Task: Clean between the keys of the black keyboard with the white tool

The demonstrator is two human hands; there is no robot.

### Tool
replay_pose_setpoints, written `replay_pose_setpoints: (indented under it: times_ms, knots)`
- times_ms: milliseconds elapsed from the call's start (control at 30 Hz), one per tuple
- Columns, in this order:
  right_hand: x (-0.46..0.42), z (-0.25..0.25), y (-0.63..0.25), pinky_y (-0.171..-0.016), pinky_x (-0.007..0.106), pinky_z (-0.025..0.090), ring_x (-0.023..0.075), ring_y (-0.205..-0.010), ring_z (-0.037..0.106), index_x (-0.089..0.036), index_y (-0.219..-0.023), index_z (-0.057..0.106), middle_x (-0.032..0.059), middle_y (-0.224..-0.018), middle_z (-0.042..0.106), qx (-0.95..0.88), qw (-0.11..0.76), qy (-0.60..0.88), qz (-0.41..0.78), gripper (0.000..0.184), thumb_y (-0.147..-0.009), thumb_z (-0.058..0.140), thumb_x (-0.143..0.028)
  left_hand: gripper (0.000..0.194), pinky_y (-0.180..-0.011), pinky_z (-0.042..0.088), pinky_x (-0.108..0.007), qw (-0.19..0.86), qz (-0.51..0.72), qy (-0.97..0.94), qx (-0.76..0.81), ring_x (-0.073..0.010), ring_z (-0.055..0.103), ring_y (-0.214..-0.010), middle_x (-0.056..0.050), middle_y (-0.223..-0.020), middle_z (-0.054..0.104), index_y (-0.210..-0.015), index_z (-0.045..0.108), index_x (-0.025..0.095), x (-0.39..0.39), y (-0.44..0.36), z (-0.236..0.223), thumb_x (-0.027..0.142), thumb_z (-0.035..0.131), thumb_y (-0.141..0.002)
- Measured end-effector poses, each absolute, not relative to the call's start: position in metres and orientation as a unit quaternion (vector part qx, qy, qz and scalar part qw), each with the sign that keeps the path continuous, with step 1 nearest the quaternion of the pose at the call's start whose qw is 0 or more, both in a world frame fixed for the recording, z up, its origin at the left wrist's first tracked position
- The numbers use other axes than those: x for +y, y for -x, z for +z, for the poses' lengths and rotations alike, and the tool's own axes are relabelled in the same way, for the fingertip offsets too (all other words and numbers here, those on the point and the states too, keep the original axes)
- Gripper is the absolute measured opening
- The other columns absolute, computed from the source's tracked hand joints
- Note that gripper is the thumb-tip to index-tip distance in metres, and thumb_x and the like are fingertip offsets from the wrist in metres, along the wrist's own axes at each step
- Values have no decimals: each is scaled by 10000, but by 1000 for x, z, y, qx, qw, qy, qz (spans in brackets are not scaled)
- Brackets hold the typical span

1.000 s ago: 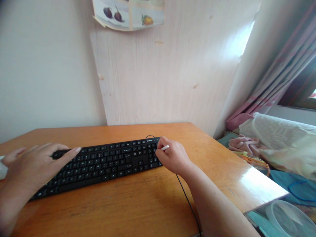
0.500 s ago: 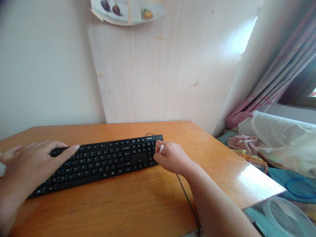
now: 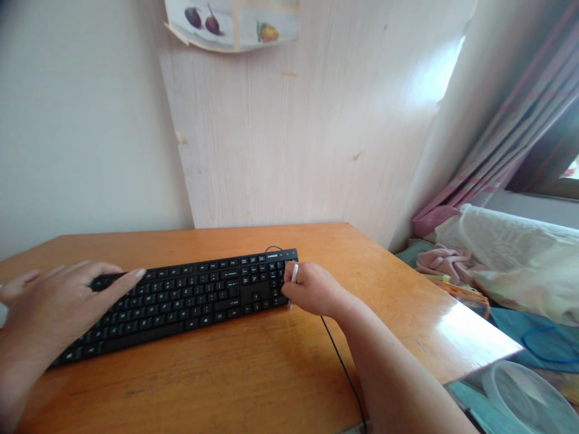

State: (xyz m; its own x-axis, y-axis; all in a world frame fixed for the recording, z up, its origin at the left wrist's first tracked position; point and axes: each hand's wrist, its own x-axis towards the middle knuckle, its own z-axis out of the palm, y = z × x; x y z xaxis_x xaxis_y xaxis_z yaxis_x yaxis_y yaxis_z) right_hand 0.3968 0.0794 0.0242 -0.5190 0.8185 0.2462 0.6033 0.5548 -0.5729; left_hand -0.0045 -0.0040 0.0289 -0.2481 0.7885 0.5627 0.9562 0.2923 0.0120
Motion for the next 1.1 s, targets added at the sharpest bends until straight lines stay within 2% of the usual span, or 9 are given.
replay_pose_setpoints:
  times_ms: [500,967,1100]
  knots:
    - [84,20,-392,-564,250,331,130,-603,492,-217,-725,531,-43,-629,536,-776,420,442,159,95,-807,540,-170,535,-1012,288,-495,225,-173,563,-776,-306,648,-1039,-42,-981,770,-889,716,302,-3,3,31,712,375,-850]
    - [82,20,-387,-599,261,385,139,-638,523,-204,-815,585,-12,-699,587,-729,538,405,121,185,-920,578,-356,539,-1000,293,-499,213,-183,565,-776,-309,654,-1032,-38,-962,769,-863,715,304,-2,5,31,733,392,-823]
    - [84,20,-387,-584,257,381,140,-623,521,-206,-809,594,-10,-683,592,-720,542,417,119,184,-910,584,-360,548,-1020,278,-508,211,-181,566,-776,-313,656,-1024,-36,-952,771,-854,717,305,-2,5,33,734,376,-823]
